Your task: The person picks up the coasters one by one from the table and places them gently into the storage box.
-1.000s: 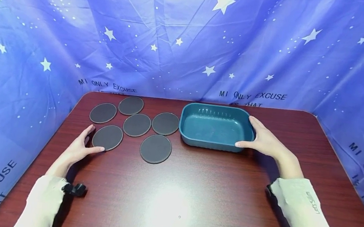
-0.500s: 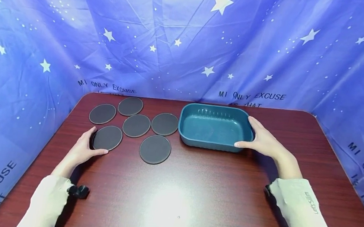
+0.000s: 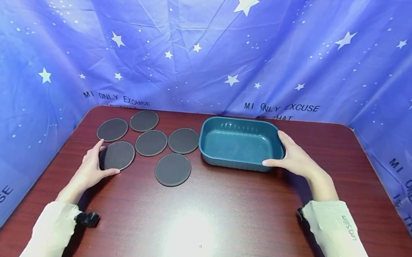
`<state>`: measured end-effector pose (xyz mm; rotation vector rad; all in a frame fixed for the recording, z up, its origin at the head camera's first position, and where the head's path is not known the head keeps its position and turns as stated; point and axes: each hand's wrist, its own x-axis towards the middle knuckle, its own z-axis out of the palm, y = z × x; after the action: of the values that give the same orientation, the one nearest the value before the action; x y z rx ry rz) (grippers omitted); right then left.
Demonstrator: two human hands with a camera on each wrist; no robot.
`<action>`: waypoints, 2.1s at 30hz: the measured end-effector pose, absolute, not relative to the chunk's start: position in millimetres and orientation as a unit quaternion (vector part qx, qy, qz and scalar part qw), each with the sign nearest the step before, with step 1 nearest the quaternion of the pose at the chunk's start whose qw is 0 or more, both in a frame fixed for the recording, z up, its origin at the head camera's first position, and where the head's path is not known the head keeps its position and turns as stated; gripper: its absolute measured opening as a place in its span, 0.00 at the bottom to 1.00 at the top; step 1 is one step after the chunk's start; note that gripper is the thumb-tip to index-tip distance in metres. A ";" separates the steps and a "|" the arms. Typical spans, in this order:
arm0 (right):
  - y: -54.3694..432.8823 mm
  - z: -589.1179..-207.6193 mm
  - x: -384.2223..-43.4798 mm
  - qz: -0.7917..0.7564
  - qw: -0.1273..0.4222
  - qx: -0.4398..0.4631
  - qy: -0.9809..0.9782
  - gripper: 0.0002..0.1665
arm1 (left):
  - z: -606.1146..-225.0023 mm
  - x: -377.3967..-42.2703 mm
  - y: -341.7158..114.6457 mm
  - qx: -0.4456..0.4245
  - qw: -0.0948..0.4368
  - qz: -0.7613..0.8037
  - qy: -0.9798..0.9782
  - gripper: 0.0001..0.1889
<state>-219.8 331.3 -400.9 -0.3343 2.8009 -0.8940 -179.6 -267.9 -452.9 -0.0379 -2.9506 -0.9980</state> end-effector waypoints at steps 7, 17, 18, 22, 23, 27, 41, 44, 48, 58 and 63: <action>329.1 -399.8 -218.8 -0.303 0.093 -0.111 0.942 0.70 | -445.1 -178.8 -264.3 0.001 0.015 -0.312 -0.950 0.62; 328.5 -399.5 -217.6 -0.316 0.095 -0.110 0.938 0.69 | -442.6 -177.7 -269.8 0.006 0.036 -0.356 -0.934 0.60; 328.9 -399.7 -217.5 -0.317 0.096 -0.110 0.937 0.70 | -442.3 -177.8 -270.4 0.009 0.034 -0.365 -0.930 0.60; 330.3 -400.3 -217.3 -0.319 0.096 -0.111 0.936 0.70 | -440.7 -178.3 -272.9 0.034 0.019 -0.411 -0.911 0.57; 330.6 -400.5 -217.2 -0.318 0.095 -0.111 0.937 0.70 | -440.4 -178.6 -273.5 0.043 0.013 -0.424 -0.904 0.56; 331.5 -401.6 -216.7 -0.314 0.092 -0.112 0.938 0.69 | -438.8 -179.3 -275.9 0.083 -0.009 -0.476 -0.875 0.51; 331.8 -403.5 -216.9 -0.318 0.100 -0.110 0.936 0.70 | -435.2 -175.8 -277.9 0.163 -0.020 -0.714 -0.681 0.29; 331.9 -403.2 -217.2 -0.321 0.101 -0.109 0.936 0.70 | -434.3 -174.6 -278.1 0.157 -0.021 -0.721 -0.674 0.27; 332.2 -403.3 -217.6 -0.320 0.101 -0.108 0.936 0.70 | -433.1 -174.2 -277.4 0.147 -0.018 -0.719 -0.679 0.26; 333.0 -403.6 -219.2 -0.325 0.097 -0.112 0.934 0.69 | -431.9 -175.2 -277.7 0.132 -0.012 -0.740 -0.660 0.21; 332.8 -403.8 -219.2 -0.326 0.098 -0.111 0.934 0.70 | -427.8 -175.5 -276.2 0.116 -0.009 -0.755 -0.645 0.21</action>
<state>-219.2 332.8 -403.8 -0.3273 2.7633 -0.9645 -175.5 -276.2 -427.8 0.3671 -2.0382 -2.3852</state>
